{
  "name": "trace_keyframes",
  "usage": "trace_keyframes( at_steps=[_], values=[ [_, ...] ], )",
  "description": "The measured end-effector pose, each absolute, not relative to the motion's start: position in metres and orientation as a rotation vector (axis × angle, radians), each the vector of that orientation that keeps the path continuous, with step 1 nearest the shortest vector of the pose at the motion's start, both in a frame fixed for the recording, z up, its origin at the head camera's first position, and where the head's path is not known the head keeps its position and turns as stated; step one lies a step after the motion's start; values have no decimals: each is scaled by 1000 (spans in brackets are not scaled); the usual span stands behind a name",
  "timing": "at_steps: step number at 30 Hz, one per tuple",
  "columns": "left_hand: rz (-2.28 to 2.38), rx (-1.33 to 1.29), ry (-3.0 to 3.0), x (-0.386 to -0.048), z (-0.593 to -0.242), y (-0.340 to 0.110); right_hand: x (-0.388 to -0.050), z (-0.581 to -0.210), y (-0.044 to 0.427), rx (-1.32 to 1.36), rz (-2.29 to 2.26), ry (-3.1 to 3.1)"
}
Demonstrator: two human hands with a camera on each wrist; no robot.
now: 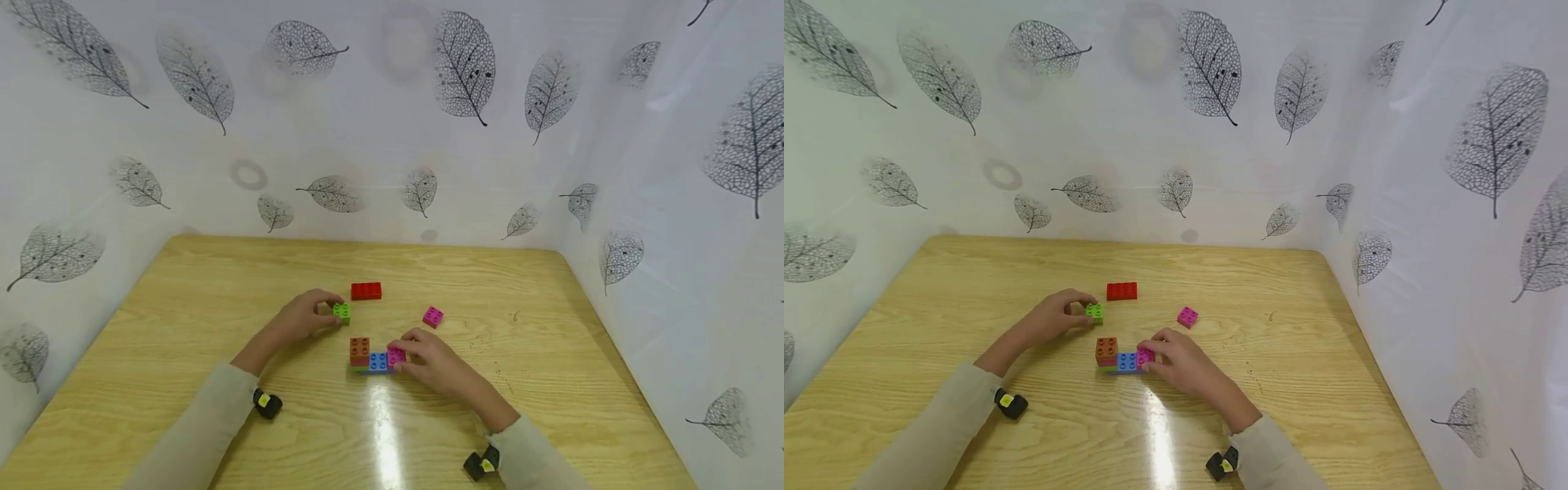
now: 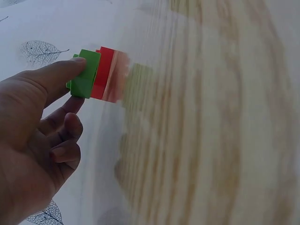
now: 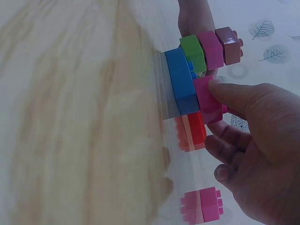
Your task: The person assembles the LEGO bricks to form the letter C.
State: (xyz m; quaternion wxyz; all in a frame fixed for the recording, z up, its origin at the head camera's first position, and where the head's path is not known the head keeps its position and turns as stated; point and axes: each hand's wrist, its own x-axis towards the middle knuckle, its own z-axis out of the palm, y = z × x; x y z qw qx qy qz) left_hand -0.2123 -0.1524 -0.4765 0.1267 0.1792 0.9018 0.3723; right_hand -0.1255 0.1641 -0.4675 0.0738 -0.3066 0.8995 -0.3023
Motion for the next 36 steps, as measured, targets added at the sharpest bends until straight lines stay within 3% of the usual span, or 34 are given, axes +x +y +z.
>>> trace_keyframes(
  at_steps=[36],
  values=[
    [1269,731,2664,-146,-433,-137,-126,-467,164,-939,-926,2693]
  ],
)
